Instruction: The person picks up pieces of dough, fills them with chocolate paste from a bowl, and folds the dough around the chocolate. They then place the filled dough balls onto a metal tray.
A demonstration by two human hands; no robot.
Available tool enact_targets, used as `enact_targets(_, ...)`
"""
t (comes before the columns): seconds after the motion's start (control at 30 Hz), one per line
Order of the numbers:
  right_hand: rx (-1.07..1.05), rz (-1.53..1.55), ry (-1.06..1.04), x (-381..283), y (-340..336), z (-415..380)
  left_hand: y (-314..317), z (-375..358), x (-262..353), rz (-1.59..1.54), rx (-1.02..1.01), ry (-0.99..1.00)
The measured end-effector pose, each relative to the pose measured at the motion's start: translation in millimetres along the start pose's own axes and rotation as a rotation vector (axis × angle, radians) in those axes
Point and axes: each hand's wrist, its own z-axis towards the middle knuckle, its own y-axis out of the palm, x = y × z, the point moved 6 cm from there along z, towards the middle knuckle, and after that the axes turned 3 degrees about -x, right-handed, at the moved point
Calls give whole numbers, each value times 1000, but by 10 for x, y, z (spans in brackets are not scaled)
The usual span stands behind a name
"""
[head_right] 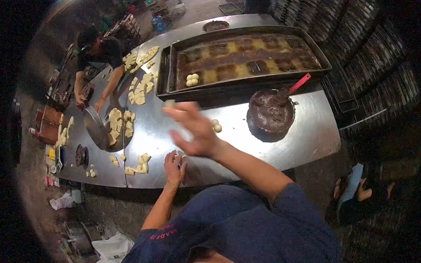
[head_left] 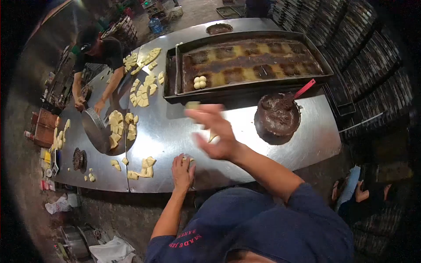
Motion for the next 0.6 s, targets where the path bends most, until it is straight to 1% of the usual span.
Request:
enact_targets(0.07, -622, -441, 373, 780, 546, -570, 139, -120, -244, -20, -95, -64)
enact_targets(0.1, -709, -449, 403, 1033, 588, -838, 157, -160, -332, -69, -18, -88)
enact_targets(0.13, -491, -298, 446, 926, 473, -831, 120, -31, -324, -74, -7, -62)
enact_targets(0.17, -418, -292, 493, 933, 339, -827, 165, 15, -412, -185, -70, -271)
enact_targets(0.2, -351, -279, 572, 819, 213, -857, 157, -99, -377, -297, -167, -496)
enact_targets(0.23, -237, -261, 538, 749, 169, -913, 26, 91, -98, -590, -216, -673)
enact_targets(0.27, -114, -260, 491, 739, 130, -886, 107, 173, 43, -988, -172, -709)
enact_targets(0.3, -29, -184, 471, 695, 139, -860, -149, 487, 466, -1075, 7, -630)
enact_targets(0.33, -6, -145, 456, 600, 122, -740, -231, 647, 645, -1065, 92, -516)
enact_targets(0.37, 29, -238, 384, 475, 51, -615, -343, 802, 930, -1294, 77, -561)
enact_targets(0.4, 221, -186, 341, 419, -51, -544, -496, 964, 1158, -1363, 76, -487)
enact_targets(0.43, 322, -228, 301, 299, -223, -398, -560, 1073, 1329, -1514, 33, -439)
enact_targets(0.47, 419, -266, 254, 151, -404, -231, -629, 1205, 1476, -1516, 19, -432)
enact_targets(0.53, 551, -3, 456, 59, -730, -124, -756, 1507, 1861, -1625, -77, -206)
enact_targets(0.57, 576, -8, 385, -67, -848, -74, -780, 1574, 1910, -1472, -45, -180)
enact_targets(0.6, 549, -236, -30, -241, -829, -16, -797, 1628, 1967, -1319, -15, -157)
